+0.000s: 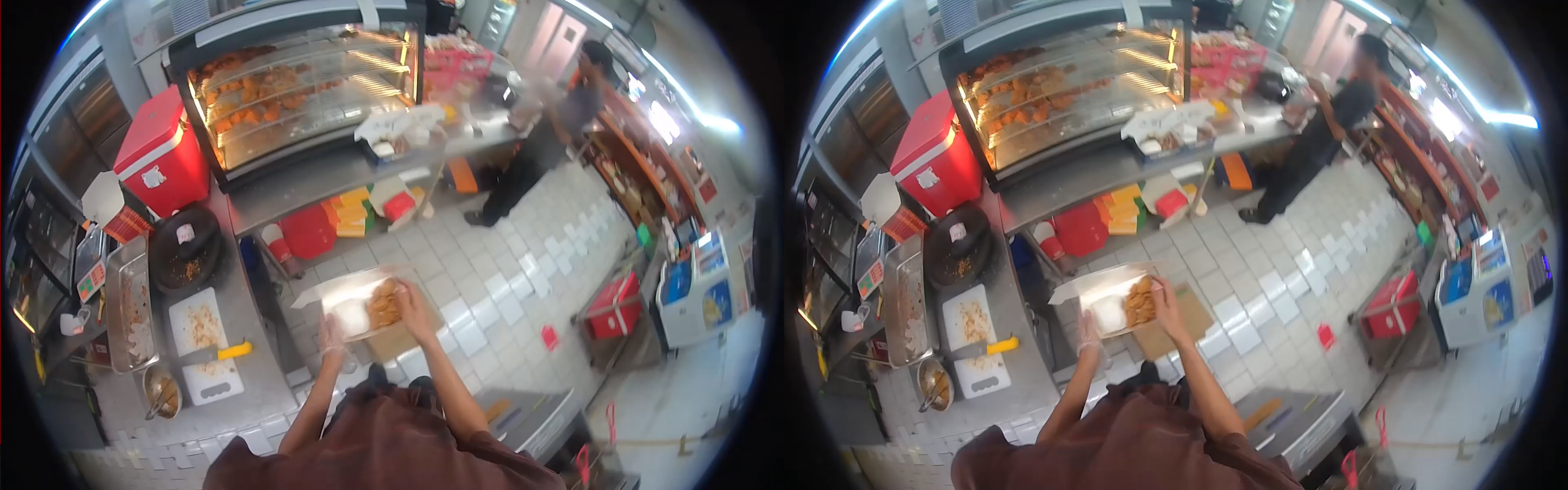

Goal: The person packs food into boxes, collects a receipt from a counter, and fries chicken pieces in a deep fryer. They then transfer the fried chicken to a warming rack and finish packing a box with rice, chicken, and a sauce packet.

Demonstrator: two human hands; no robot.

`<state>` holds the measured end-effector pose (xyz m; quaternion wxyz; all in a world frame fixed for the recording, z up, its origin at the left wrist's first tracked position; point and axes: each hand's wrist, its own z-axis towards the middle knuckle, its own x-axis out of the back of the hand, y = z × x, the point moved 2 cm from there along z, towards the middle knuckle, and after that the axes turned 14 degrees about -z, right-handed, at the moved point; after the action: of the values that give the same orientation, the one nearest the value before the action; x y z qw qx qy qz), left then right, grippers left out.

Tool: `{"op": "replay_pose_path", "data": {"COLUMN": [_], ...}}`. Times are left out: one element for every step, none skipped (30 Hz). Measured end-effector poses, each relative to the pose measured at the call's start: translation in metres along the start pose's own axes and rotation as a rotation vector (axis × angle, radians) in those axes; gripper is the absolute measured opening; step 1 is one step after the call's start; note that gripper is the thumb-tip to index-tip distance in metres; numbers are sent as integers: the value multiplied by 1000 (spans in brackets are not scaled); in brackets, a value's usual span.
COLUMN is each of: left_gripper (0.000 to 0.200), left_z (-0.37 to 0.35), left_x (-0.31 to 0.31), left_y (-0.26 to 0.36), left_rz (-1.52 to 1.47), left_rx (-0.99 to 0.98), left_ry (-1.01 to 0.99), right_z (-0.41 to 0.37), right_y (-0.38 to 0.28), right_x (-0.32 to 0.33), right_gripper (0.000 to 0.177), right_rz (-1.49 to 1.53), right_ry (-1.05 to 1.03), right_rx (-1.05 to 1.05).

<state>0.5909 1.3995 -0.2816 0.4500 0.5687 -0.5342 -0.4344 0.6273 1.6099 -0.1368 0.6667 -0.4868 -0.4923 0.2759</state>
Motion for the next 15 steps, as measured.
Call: {"op": "replay_pose_path", "data": {"left_gripper": [62, 62, 63, 63, 61, 60, 60, 59, 59, 56, 56, 55, 54, 54, 53], "left_z": [25, 34, 45, 63, 84, 104, 122, 139, 156, 208, 223, 233, 249, 274, 295], "left_x": [8, 5, 3, -4, -6, -7, -10, -13, -11, 1, -8, -20, -39, -52, -59], "left_y": [-42, -27, 2, 27, 46, 61, 77, 91, 96, 54, 69, 94, 110, 111, 104], "left_rz": [544, 395, 253, 256, 32, -193, -190, -236, -283, -109, -109, -186, -271, -285, -288], "left_rx": [-651, -501, -355, -353, -168, 11, 5, -31, -69, -215, -226, -162, -100, -108, -66], "left_ry": [-65, -14, 32, 49, 177, 301, 317, 323, 331, 446, 466, 439, 413, 438, 417], "right_z": [40, 64, 84, 108, 132, 154, 174, 196, 216, 242, 271, 301, 333, 363, 388], "right_y": [-2, 6, 11, 8, 6, 6, 9, 15, 24, 40, 63, 88, 104, 113, 125], "right_x": [-4, -15, -20, -19, -20, -24, -22, -18, -15, -13, -11, -3, 9, 21, 35], "right_gripper": [45, 45, 46, 46, 45, 45, 45, 45, 45, 39, 39, 37, 36, 36, 32], "right_rz": [-16, -6, 12, 15, 24, 34, 41, 32, 22, 6, 11, -50, -114, -117, -144], "right_ry": [-19, -104, -185, -201, -301, -399, -413, -440, -468, -429, -444, -345, -245, -266, -172], "right_rx": [31, 60, 83, 88, 33, -19, -12, 5, 23, 52, 68, 153, 244, 264, 252]}}
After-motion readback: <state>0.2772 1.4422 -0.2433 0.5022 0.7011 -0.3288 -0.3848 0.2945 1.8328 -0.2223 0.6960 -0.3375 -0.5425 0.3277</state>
